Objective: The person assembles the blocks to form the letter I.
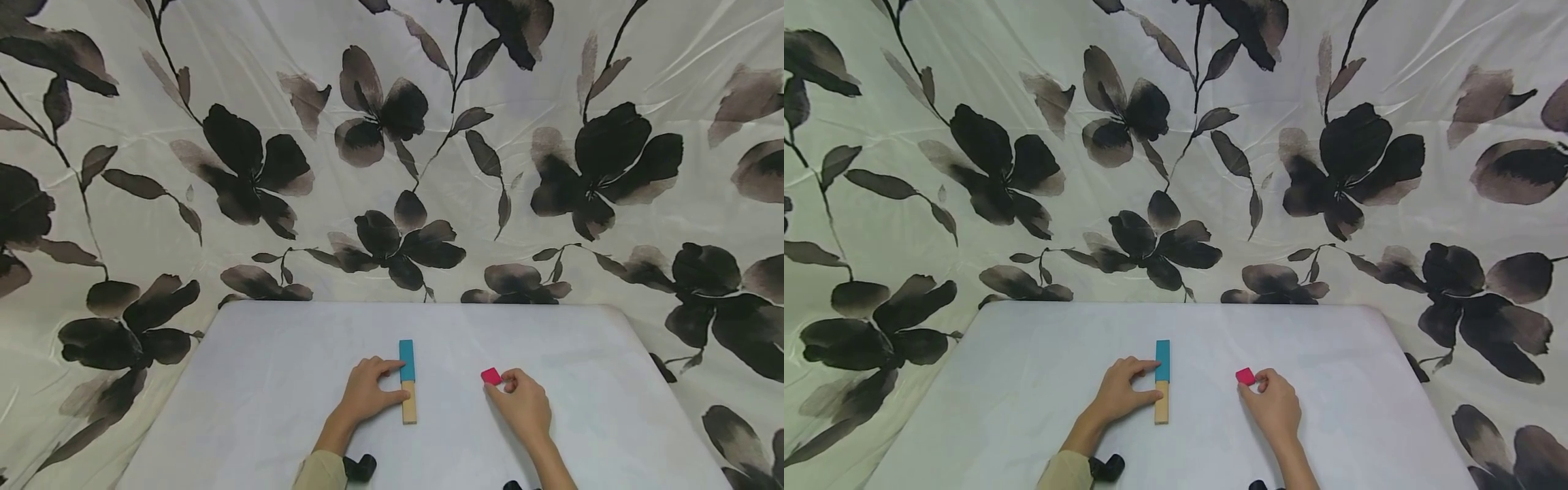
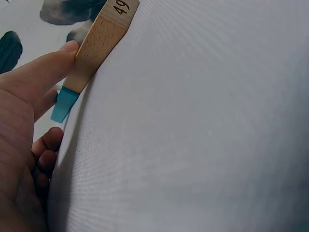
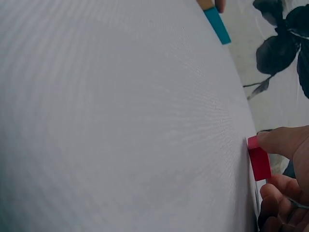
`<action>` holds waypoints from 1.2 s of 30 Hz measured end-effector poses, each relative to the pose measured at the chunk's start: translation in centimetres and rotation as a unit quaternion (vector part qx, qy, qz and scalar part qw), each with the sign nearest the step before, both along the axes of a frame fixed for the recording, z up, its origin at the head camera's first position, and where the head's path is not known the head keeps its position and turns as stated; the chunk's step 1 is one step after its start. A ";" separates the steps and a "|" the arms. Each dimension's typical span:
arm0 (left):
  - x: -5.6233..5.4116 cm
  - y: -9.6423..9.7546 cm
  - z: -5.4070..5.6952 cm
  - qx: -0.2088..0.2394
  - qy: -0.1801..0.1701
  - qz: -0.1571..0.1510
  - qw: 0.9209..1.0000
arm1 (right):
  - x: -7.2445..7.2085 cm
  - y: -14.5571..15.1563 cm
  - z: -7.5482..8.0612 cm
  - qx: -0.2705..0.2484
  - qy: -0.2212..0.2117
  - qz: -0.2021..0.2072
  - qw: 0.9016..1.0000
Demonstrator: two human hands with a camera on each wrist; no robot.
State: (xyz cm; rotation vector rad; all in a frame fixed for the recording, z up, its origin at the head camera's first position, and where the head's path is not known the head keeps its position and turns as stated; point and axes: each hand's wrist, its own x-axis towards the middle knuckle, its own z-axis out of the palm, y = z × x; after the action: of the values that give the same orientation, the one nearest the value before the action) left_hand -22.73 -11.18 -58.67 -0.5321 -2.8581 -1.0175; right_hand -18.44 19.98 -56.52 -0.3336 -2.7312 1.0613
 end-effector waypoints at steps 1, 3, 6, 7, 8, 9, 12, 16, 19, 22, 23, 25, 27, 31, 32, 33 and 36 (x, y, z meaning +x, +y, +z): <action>0.1 0.0 0.0 0.000 0.000 0.000 1.000 | 0.1 0.0 0.0 -0.002 0.001 0.000 1.000; 0.1 0.0 0.1 -0.001 0.000 0.001 1.000 | 0.1 0.0 -0.1 -0.003 0.006 -0.002 1.000; 0.1 0.0 0.0 -0.007 0.001 0.002 1.000 | 0.1 -0.1 -0.2 -0.005 0.009 -0.003 1.000; 0.1 0.0 0.1 -0.009 0.001 0.002 1.000 | 0.0 -0.1 -0.1 -0.004 0.010 -0.002 1.000; 0.0 0.0 0.1 -0.011 0.000 0.003 1.000 | -0.1 -0.1 -0.1 -0.004 0.008 -0.003 1.000; 0.0 0.0 0.1 -0.012 -0.002 0.003 1.000 | -0.2 -0.1 -0.1 -0.005 0.006 -0.003 1.000; 0.1 -0.1 0.0 -0.016 -0.009 0.001 1.000 | 0.0 -0.2 -0.2 -0.007 -0.003 -0.007 1.000; 0.1 -0.1 -0.1 -0.017 -0.011 -0.001 1.000 | 0.1 -0.3 -0.4 -0.012 -0.008 -0.017 1.000; -0.1 0.0 0.0 -0.012 -0.005 -0.002 1.000 | 0.0 -0.3 -0.5 -0.014 -0.001 -0.023 1.000; -0.3 0.0 0.0 -0.013 -0.004 -0.001 1.000 | -0.2 -0.3 -0.5 -0.014 0.006 -0.027 1.000; -0.4 0.0 0.0 -0.014 -0.005 -0.001 1.000 | -0.3 -0.3 -0.5 -0.015 0.008 -0.028 0.999; -0.5 -0.1 0.0 -0.019 -0.010 0.001 1.000 | -0.4 -0.3 -0.5 -0.016 0.007 -0.032 0.999; -0.5 -0.2 0.0 -0.022 -0.012 0.002 1.000 | -0.5 -0.3 -0.6 -0.022 0.006 -0.035 0.999; -0.4 -0.2 0.1 -0.023 -0.014 0.003 1.000 | -0.6 -0.3 -0.6 -0.031 0.009 -0.032 0.999; -0.4 -0.2 0.1 -0.021 -0.014 0.002 1.000 | -0.6 -0.4 -0.5 -0.033 0.010 -0.031 0.999; -0.4 -0.2 0.1 -0.019 -0.014 0.001 1.000 | -0.7 -0.4 -0.5 -0.035 0.011 -0.029 0.999; -0.5 -0.1 0.2 -0.011 -0.014 -0.004 1.000 | -0.9 -0.5 -0.3 -0.036 0.013 -0.022 0.999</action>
State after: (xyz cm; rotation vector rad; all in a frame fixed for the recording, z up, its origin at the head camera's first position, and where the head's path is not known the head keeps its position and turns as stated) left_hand -23.19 -11.28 -58.44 -0.5349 -2.8967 -1.0028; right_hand -19.34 19.46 -56.77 -0.3877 -2.6548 1.1474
